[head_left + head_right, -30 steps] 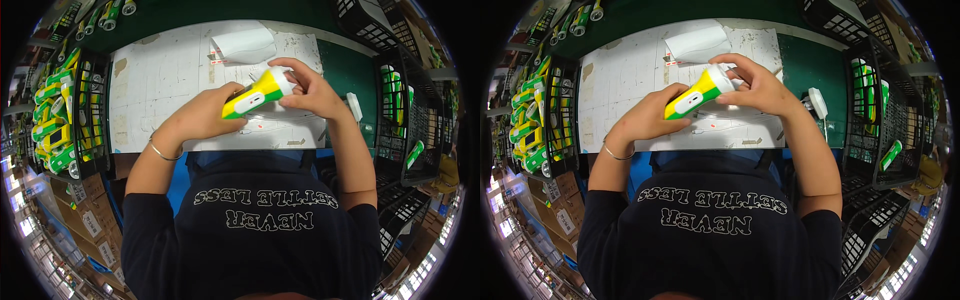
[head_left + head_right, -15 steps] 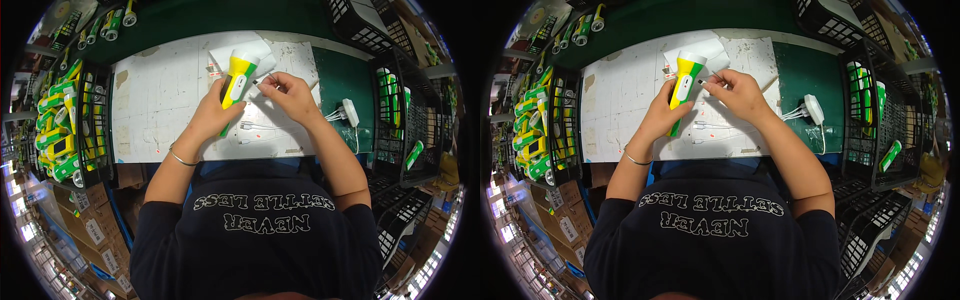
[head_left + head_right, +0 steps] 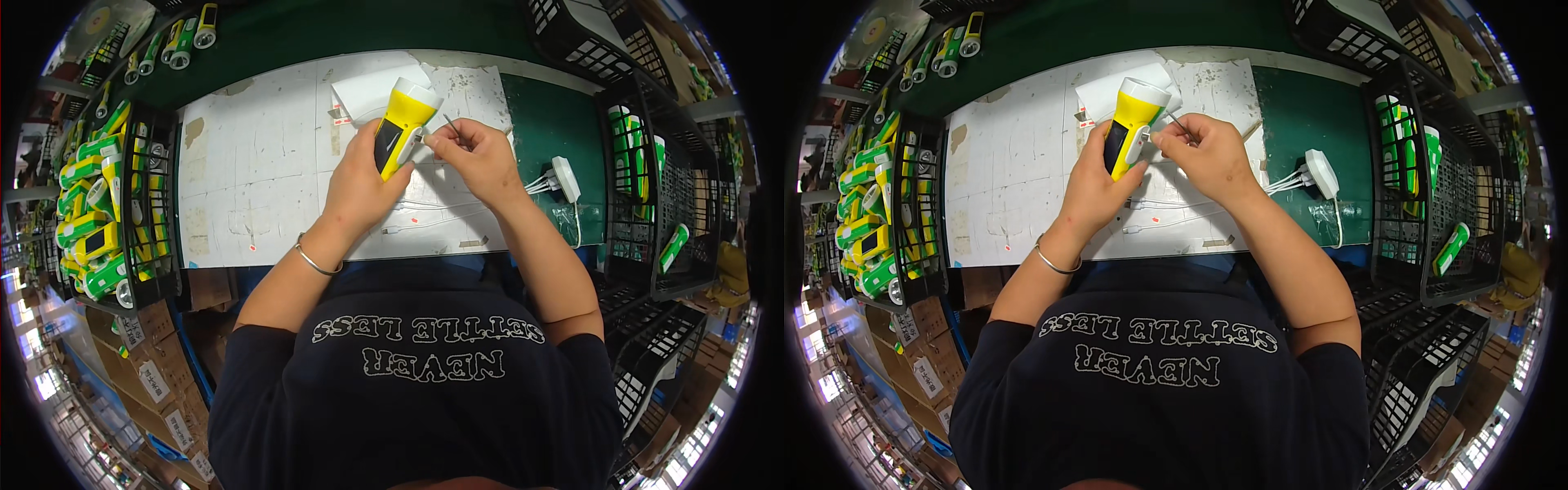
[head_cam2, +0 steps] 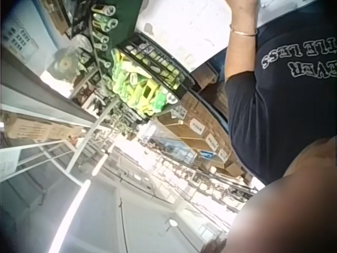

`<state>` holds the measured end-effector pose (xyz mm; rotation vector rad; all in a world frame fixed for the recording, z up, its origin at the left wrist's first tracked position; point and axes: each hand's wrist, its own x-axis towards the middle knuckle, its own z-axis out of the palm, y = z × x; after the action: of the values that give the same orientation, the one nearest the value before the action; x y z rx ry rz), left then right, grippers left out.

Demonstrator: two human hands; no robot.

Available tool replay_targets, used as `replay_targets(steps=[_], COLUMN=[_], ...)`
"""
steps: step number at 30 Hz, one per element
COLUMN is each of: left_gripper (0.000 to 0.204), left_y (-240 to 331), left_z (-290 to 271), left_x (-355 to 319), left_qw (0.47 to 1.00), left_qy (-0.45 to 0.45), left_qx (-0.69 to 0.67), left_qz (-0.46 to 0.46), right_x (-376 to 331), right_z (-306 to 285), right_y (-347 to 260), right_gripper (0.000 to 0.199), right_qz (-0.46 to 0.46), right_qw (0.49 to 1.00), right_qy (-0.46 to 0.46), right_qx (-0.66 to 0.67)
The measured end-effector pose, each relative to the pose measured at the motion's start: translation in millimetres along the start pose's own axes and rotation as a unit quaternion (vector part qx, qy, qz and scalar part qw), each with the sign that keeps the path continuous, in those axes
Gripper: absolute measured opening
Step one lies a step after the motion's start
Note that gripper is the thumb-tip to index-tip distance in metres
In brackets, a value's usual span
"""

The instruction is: Testing the light function of flashlights and sorting them on an assembly line.

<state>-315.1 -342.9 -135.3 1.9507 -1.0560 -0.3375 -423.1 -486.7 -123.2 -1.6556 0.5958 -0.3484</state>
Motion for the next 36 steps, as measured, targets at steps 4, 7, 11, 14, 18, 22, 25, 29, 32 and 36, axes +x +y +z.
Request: replay_targets(steps=[4,7,11,14,18,22,25,29,32,36], left_gripper=[0.058,0.059,0.06,0.061,0.058,0.057,0.056,0.051,0.063,0.078], left_y=[-0.5,0.7,3.6,4.0,2.2,-1.1,-2.1,8.6,28.8,30.9], left_z=[3.3,5.2,5.6,5.4,9.0,7.8,-2.8,-16.4,-7.6,-26.8], left_x=[-0.9,-2.1,-1.8,-1.6,-4.6,0.1,13.1,20.9,14.9,25.6], left_qw=[0.999,0.993,0.989,0.989,0.989,0.993,0.995,0.907,0.852,0.859], left_qy=[0.031,0.069,0.073,0.077,0.073,0.053,0.069,0.038,-0.104,-0.083], left_qx=[0.013,0.084,0.113,0.109,0.107,0.091,0.071,-0.411,-0.513,-0.501], left_qz=[0.026,0.049,0.057,0.054,0.064,0.062,0.004,-0.076,0.004,0.06], right_x=[-1.8,-3.4,-4.3,-4.1,-0.5,-0.5,-9.2,-25.1,-35.5,-69.5], right_z=[6.0,10.0,11.7,11.0,10.8,10.4,9.1,10.4,5.9,-59.1], right_y=[3.7,6.8,7.9,7.5,8.2,7.7,2.8,-8.6,-23.0,-52.6], right_gripper=[0.019,0.019,0.019,0.018,0.018,0.018,0.017,0.031,0.045,0.044], right_qz=[0.003,0.014,0.024,0.019,0.025,0.022,0.029,-0.094,-0.137,-0.279], right_qw=[0.999,0.997,0.997,0.996,0.995,0.993,0.997,0.986,0.991,0.931], right_qy=[0.04,0.037,0.039,0.044,0.041,0.044,0.035,0.019,-0.001,0.105], right_qx=[0.015,0.063,0.057,0.075,0.085,0.11,0.067,-0.137,-0.016,-0.209])
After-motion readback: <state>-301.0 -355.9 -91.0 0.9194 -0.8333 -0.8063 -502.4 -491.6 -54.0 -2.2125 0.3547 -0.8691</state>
